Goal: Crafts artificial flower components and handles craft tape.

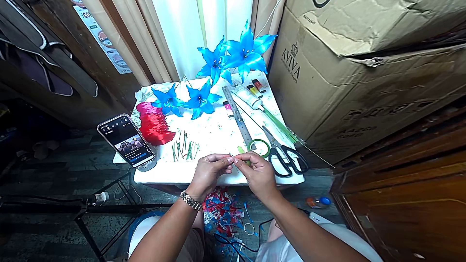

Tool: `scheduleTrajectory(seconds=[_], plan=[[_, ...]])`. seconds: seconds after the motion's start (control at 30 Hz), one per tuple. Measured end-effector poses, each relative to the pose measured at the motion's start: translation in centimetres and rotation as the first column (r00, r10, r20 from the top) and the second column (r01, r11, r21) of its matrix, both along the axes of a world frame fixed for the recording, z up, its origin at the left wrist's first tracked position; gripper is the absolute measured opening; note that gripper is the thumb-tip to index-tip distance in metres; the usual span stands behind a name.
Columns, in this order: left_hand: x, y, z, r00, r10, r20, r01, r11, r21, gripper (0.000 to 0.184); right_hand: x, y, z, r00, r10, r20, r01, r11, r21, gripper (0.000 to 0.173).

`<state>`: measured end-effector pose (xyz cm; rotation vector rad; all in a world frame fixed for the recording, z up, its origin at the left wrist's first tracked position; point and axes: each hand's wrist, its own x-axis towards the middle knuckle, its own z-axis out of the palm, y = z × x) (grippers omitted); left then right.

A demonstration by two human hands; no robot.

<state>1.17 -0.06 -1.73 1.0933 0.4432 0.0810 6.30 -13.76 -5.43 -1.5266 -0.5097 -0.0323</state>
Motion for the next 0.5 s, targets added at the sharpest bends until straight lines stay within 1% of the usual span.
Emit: scheduleTrajectory(seconds=[0.2,0.33,0.43,0.5], plan=[[-0.1,0.2,0.1,1.000,-0.020,-0.001,0.020,0.999,0.025,0.009,0.0,-0.2,0.4,0.998,0.036,-0.046,-0.037,0.999,-0.031,0.007],[-0.2,0.2,-0.1,0.999,-0.024,0.020,0.024,0.999,0.045,0.013,0.1,-0.5,0.3,0.999,0.037,0.033,-0.034,0.996,-0.081,0.008],[-0.2,0.5,-0.7,0.996,-0.061,0.068,0.052,0.990,0.129,0.016,0.4,-0.9,0.6,0.994,0.076,0.072,-0.063,0.982,-0.177,0.010],[-0.2,0.8,-1.0,0.992,-0.096,0.081,0.077,0.976,0.205,0.015,0.9,-1.4,1.0,0.990,0.133,0.056,-0.115,0.962,-0.249,0.011]])
